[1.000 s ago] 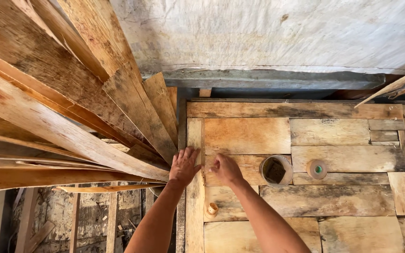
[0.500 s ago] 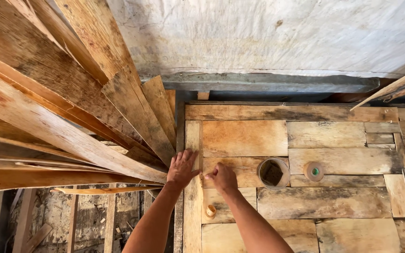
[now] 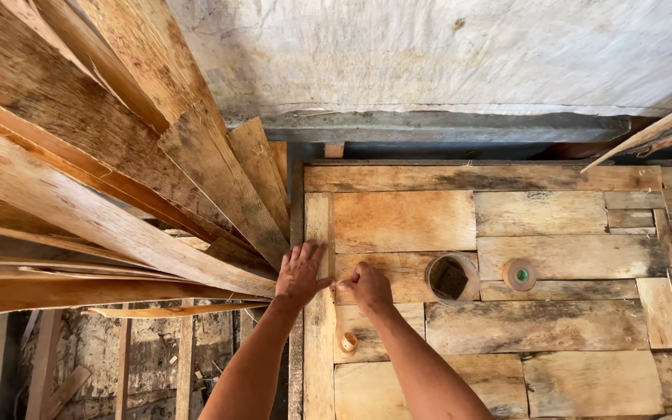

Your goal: Assembling and fitting small wooden pieces together to form a larger decorative wood panel.

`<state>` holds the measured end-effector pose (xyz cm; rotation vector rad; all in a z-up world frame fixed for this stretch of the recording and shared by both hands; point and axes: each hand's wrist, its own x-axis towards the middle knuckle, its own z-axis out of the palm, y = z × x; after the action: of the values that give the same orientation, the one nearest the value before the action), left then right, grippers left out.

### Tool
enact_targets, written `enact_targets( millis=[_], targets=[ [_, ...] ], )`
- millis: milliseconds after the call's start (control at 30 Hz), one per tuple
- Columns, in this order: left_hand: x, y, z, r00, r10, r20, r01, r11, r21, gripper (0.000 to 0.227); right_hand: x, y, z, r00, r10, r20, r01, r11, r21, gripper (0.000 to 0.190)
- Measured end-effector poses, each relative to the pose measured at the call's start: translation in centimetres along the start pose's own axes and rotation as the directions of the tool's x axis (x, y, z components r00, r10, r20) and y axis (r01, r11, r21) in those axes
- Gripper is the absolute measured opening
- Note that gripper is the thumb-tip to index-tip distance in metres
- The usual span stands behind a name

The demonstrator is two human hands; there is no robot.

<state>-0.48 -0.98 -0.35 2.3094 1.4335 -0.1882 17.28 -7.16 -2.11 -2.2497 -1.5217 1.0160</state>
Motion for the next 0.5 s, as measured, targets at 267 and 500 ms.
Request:
enact_targets(
  millis=[267, 500],
  targets=[
    [-0.1, 1.0, -1.5, 0.985, -0.044, 0.167, 0.031, 0.997, 0.075, 0.123, 0.1, -0.4, -0.1, 0.993, 0.081, 0.082, -0.084, 0.996, 0.037, 0.032],
    [-0.3, 1.5, -1.9, 0.982, -0.063, 0.179, 0.05, 0.996, 0.078, 0.135, -0.1, -0.4, -0.3, 0.992, 0.09, 0.091, -0.093, 0.995, 0.033, 0.033]
  ],
)
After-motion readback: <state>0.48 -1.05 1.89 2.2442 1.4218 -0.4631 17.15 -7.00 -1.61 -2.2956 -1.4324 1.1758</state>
